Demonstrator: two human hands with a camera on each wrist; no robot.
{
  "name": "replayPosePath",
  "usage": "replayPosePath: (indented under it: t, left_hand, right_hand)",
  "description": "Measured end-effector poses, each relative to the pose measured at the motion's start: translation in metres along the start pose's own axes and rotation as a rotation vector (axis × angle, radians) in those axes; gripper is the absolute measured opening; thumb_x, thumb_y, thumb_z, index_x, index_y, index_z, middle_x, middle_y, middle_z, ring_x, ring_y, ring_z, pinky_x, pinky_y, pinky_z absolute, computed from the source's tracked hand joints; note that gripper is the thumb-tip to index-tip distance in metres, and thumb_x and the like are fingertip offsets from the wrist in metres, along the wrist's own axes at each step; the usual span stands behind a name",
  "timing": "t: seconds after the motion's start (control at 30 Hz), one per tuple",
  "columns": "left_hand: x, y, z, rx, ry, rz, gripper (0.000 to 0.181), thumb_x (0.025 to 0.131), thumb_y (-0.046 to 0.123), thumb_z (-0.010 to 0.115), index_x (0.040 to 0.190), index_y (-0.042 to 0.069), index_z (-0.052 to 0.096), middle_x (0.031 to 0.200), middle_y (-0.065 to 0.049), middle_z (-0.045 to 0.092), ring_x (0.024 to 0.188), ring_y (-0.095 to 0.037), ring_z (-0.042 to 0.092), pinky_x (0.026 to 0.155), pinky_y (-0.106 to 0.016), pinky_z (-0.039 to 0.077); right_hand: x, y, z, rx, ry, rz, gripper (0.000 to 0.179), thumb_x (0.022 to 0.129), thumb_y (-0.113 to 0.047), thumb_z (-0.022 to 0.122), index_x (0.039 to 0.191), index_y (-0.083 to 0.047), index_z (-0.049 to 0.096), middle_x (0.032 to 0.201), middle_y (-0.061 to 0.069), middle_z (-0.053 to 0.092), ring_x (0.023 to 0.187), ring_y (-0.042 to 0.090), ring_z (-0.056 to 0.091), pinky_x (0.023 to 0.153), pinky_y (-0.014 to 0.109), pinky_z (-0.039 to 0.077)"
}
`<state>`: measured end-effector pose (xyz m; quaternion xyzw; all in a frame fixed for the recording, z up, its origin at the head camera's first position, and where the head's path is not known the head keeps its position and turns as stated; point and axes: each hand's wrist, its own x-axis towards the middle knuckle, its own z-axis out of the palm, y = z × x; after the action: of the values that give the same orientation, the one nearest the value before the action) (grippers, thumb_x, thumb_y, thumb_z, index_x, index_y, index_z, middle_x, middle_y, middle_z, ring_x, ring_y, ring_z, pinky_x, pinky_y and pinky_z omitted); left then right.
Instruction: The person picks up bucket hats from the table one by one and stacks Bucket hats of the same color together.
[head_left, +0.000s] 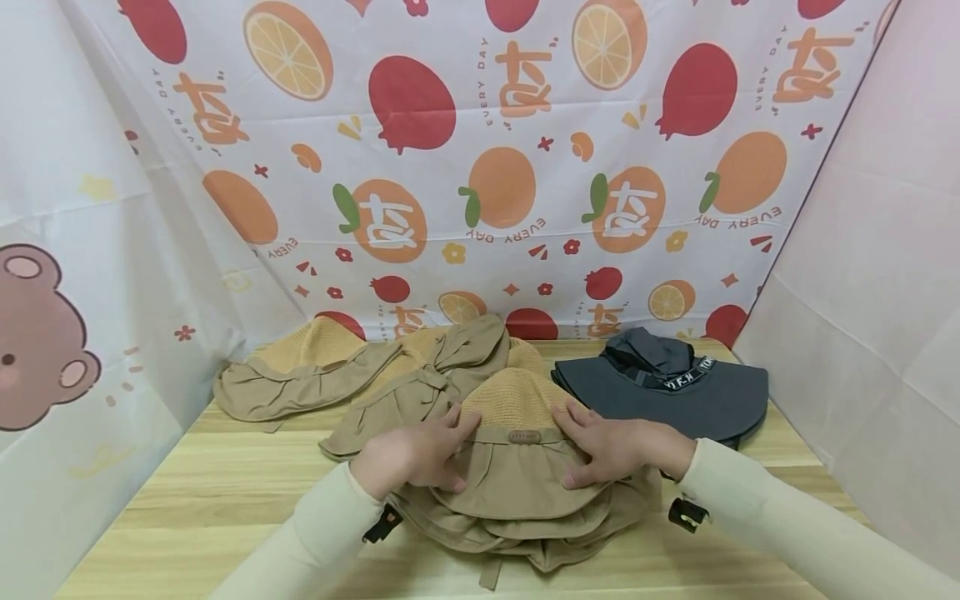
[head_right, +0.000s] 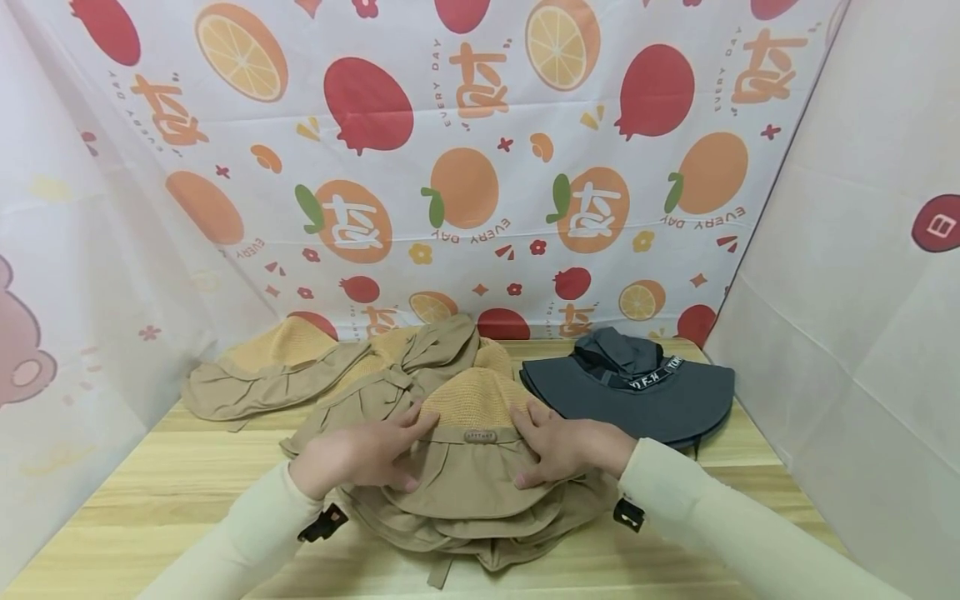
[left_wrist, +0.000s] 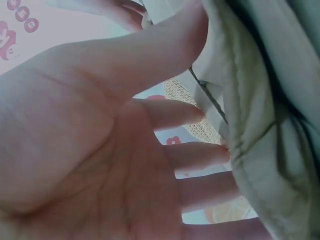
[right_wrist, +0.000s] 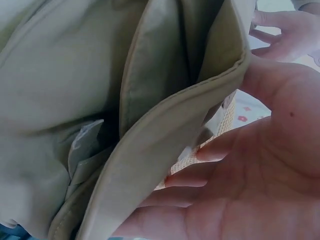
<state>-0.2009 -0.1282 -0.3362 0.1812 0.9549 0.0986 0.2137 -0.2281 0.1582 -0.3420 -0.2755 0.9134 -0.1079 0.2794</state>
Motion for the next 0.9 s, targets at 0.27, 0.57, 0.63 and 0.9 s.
replayPosePath:
  t: [0.27,0.57,0.63,0.9]
  left_hand:
    - [0.000,0.001,0.005,-0.013,0.010,0.003,0.097,0.089,0.029,0.081,0.165,0.016,0.024,0.171,-0.026,0.014,0.153,-0.044,0.032,0.122,-0.057,0.035]
    - [0.004,-0.005,0.007,-0.010,0.003,-0.006,0.096,0.088,0.032,0.083,0.165,0.021,0.027,0.154,-0.022,0.051,0.141,-0.036,0.051,0.116,-0.052,0.043]
    - [0.005,-0.008,0.007,-0.005,-0.014,-0.003,0.096,0.088,0.034,0.082,0.165,0.023,0.026,0.154,-0.019,0.052,0.141,-0.034,0.052,0.117,-0.050,0.043]
    - [0.007,-0.012,0.007,0.020,-0.022,0.005,0.098,0.086,0.038,0.083,0.165,0.025,0.026,0.150,-0.020,0.057,0.137,-0.034,0.057,0.115,-0.049,0.045]
  right_hand:
    - [0.001,-0.005,0.006,-0.038,0.008,0.030,0.102,0.096,-0.044,0.072,0.167,-0.009,0.007,0.173,0.023,0.003,0.159,0.047,0.011,0.123,0.059,0.030]
    - [0.002,-0.004,0.013,-0.075,0.024,0.033,0.101,0.097,-0.043,0.070,0.167,-0.008,0.006,0.172,0.024,0.006,0.157,0.051,0.015,0.124,0.060,0.028]
    - [0.003,-0.004,0.014,-0.080,0.025,0.034,0.101,0.097,-0.044,0.070,0.167,-0.008,0.007,0.173,0.024,0.006,0.157,0.050,0.015,0.124,0.059,0.028]
    - [0.006,-0.005,0.013,-0.109,0.019,0.039,0.100,0.097,-0.045,0.069,0.166,-0.008,0.007,0.172,0.024,0.008,0.157,0.049,0.016,0.124,0.058,0.028]
